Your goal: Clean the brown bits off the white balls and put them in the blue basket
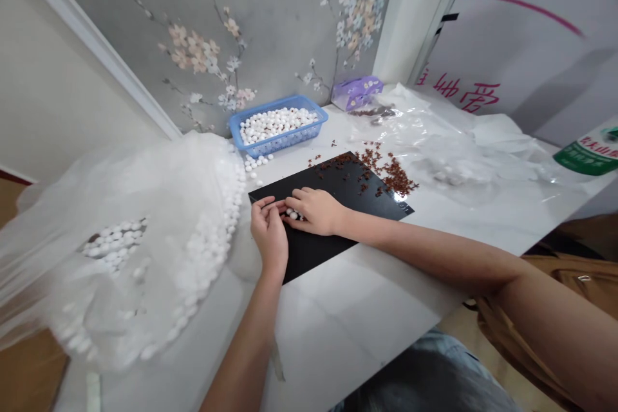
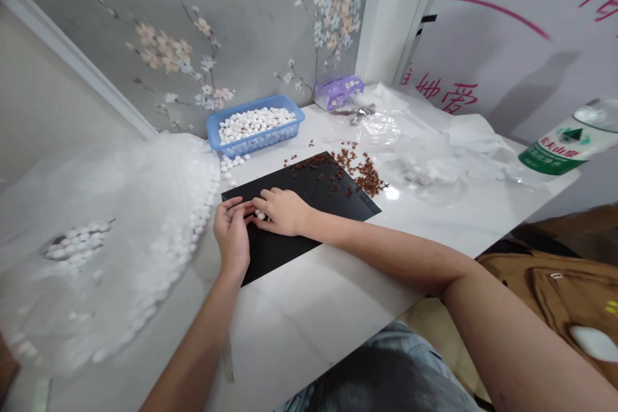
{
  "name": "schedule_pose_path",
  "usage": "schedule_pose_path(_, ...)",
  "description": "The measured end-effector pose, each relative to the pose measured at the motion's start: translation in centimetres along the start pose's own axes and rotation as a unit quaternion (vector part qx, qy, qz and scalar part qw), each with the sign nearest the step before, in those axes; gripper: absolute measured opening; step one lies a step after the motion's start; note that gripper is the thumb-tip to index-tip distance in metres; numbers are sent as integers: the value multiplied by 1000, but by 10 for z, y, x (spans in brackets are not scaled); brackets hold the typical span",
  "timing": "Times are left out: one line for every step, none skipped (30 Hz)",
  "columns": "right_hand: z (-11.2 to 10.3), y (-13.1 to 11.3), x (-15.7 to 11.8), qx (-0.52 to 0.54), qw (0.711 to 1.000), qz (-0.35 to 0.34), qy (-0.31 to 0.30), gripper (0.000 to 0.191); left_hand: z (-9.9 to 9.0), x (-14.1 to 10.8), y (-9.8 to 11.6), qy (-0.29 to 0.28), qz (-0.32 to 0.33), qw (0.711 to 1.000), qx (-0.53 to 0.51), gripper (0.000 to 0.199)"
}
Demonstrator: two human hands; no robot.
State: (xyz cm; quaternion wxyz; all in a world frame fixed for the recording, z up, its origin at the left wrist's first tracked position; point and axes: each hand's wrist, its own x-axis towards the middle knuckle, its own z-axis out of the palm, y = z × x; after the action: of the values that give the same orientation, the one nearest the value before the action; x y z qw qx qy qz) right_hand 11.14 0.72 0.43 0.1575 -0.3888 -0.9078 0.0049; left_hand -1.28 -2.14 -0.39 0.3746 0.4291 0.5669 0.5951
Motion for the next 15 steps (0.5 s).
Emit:
schedule_pose_path(0,0,-1,-6,1000,-1,-4,28,0,0,0,5,1,1000,0,15)
schedule_pose_path(-1,-1,-1,-9,1000,-3,-7,27,0,0,-1,8,1,1000,0,15)
schedule_pose_path(-1,-1,-2,-9,1000,-4,-7,25,0,0,-1,11,2,1000,-1,15)
schedule_pose_path(-1,-1,-2,-7,1000,-2,-5,24,-1,0,-1,11,3,1000,-1,15)
schedule_pose_path(-1,-1,-2,-3,1000,1,-2,23,-1,0,-2,10,5,1000,0,15)
schedule_pose_path(-1,-1,-2,2,1000,6,1,22,-1,1,-2,9,7,1000,1,15)
schedule_pose_path(-2,-1,-2,7,1000,11,2,22,-1,1,-2,8,8,1000,1,15)
schedule_pose_path(-2,-1,-2,12,1000,14,2,23,-1,1,-2,7,9,1000,1,15)
schedule_pose_path(-2,-1,-2,15,1000,16,2,23,-1,1,-2,6,8,1000,1,15)
schedule_pose_path(-2,-1,-2,18,1000,18,3,24,-1,1,-2,6,7,1000,1,15)
schedule_pose_path(-3,-1,-3,20,1000,21,4,24,-1,1,-2,6,6,1000,0,15)
schedule_pose_path(-3,-1,-3,21,999,26,7,25,-1,1,-2,6,6,1000,-1,15)
schedule_pose_path(-3,-1,-3,21,999,31,10,26,-1,1,-1,7,5,1000,-3,15)
schedule_pose_path(-3,-2,-4,20,999,36,14,26,-1,1,-1,8,5,1000,-4,15)
schedule_pose_path(-3,-2,-4,18,999,39,18,27,0,1,-1,10,4,1000,-5,15)
